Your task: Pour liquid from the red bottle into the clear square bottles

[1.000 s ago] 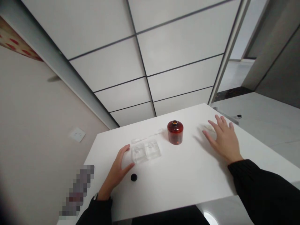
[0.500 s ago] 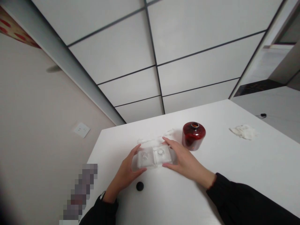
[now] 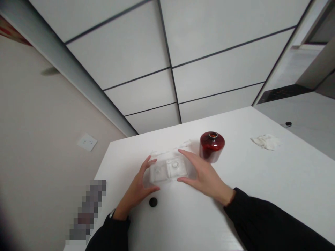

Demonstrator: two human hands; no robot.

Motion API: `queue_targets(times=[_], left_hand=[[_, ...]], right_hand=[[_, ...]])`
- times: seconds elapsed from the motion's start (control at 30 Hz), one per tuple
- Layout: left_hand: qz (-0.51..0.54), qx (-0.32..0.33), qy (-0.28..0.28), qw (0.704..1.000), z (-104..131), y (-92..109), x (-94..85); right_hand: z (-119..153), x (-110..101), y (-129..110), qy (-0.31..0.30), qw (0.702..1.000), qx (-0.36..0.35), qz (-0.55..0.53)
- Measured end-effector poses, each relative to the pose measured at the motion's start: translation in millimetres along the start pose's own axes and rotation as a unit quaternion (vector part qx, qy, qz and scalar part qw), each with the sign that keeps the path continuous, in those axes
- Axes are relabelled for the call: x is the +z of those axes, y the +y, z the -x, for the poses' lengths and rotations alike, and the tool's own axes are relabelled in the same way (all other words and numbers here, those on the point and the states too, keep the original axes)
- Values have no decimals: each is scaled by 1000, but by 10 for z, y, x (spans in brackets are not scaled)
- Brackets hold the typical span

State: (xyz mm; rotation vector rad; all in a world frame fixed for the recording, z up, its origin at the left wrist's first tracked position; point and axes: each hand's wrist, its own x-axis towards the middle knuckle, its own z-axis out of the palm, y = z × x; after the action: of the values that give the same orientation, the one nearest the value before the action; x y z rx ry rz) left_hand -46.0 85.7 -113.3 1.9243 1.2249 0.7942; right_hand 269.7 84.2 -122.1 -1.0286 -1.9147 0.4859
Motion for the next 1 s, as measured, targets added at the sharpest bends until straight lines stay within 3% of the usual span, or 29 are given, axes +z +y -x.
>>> queue_targets(times=[0.1, 0.13, 0.17, 0.23, 0.37, 0.47, 0.53, 0.63, 0.73, 0.8, 0.87, 1.0], left_hand=[[30, 18, 44, 998, -15, -51, -18], [36, 20, 64, 997, -27, -74, -25], [39, 20, 84, 995, -41, -99, -33], [37, 17, 121, 992, -68, -144, -49], [17, 10, 179, 984, -89, -186, -69], [-1, 7, 207, 978, -76, -180, -66], [-17, 3, 222, 975, -67, -189, -76], [-54, -11, 243, 969, -61, -268, -141], [-112, -29, 240, 964, -23, -406, -229], [-159, -40, 220, 962, 46, -488, -234], [-202, -50, 194, 959, 141, -532, -170], [-266, -76, 150, 949, 264, -535, -16]], right_hand=[[74, -52, -333, 42, 996, -57, 46], [100, -2, -467, 10, 995, -77, 59], [124, 88, -599, -68, 991, -92, 67], [160, 364, -828, -140, 982, -102, 74], [162, 959, -1024, -177, 973, -87, 119], [139, 1038, -1014, -170, 975, -68, 127], [140, 834, -1008, -146, 981, -57, 112], [151, 253, -1007, -74, 994, -41, 64], [104, -393, -887, 40, 998, -16, 38], [23, -718, -717, 148, 988, 20, 42], [-75, -914, -522, 246, 968, 48, 26], [-223, -1032, -239, 355, 933, 53, 2]])
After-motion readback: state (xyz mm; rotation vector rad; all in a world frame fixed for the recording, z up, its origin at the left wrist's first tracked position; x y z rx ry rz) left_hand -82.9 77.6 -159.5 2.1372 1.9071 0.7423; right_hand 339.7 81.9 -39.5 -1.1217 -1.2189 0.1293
